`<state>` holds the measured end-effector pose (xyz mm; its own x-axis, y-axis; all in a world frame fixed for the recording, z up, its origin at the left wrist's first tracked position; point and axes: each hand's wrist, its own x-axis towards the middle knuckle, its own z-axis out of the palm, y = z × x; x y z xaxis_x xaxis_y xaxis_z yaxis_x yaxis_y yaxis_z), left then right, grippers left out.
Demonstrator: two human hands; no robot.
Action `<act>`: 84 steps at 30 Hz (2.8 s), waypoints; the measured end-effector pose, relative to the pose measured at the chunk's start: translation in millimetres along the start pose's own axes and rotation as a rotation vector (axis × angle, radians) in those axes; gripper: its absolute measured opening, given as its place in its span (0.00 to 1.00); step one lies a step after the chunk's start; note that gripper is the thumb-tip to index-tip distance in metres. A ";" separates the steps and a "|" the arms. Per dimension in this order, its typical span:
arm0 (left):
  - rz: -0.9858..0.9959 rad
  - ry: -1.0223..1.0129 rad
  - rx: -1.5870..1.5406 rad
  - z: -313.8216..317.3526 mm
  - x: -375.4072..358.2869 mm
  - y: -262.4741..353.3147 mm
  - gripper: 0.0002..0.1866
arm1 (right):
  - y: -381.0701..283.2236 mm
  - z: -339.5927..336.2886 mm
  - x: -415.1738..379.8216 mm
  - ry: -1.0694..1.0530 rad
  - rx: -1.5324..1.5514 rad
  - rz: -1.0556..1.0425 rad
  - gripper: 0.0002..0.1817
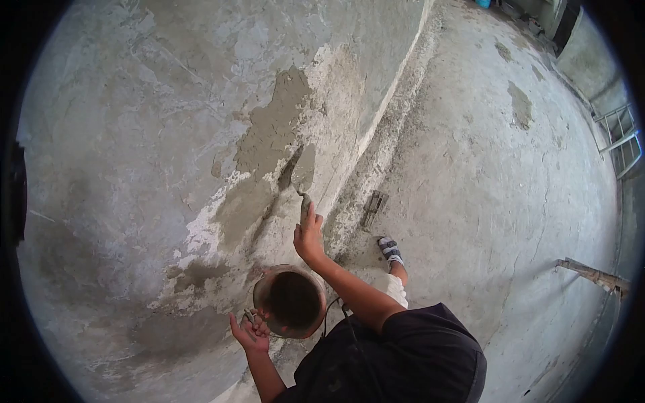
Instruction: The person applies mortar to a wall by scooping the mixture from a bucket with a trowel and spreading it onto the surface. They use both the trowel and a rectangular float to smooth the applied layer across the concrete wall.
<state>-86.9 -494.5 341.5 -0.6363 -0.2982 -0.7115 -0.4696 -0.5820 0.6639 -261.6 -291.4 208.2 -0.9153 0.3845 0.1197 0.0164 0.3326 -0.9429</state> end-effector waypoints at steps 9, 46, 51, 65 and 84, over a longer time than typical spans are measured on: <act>-0.057 -0.002 0.007 6.8 2.4 -1.9 0.37 | -38.2 -1.2 53.9 0.061 0.230 -0.118 0.42; -0.033 -0.130 0.101 24.4 5.6 -10.2 0.37 | -15.0 -14.0 48.7 -0.051 0.211 -0.057 0.42; 0.028 -0.161 0.148 52.3 3.5 -5.3 0.29 | 36.7 -91.3 15.3 -0.169 0.057 0.068 0.38; 0.188 -0.529 0.299 121.2 -5.7 10.8 0.19 | -113.2 -256.2 23.6 -1.251 -0.372 0.261 0.23; 0.262 -0.521 0.330 160.0 -24.2 21.2 0.13 | -95.6 -120.5 3.2 -1.359 -1.114 -0.494 0.13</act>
<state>-179.4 -378.6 409.5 -0.9282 0.0548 -0.3680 -0.3694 -0.2536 0.8940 -217.7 -218.2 336.1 -0.5644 -0.6139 -0.5519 -0.6171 0.7578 -0.2119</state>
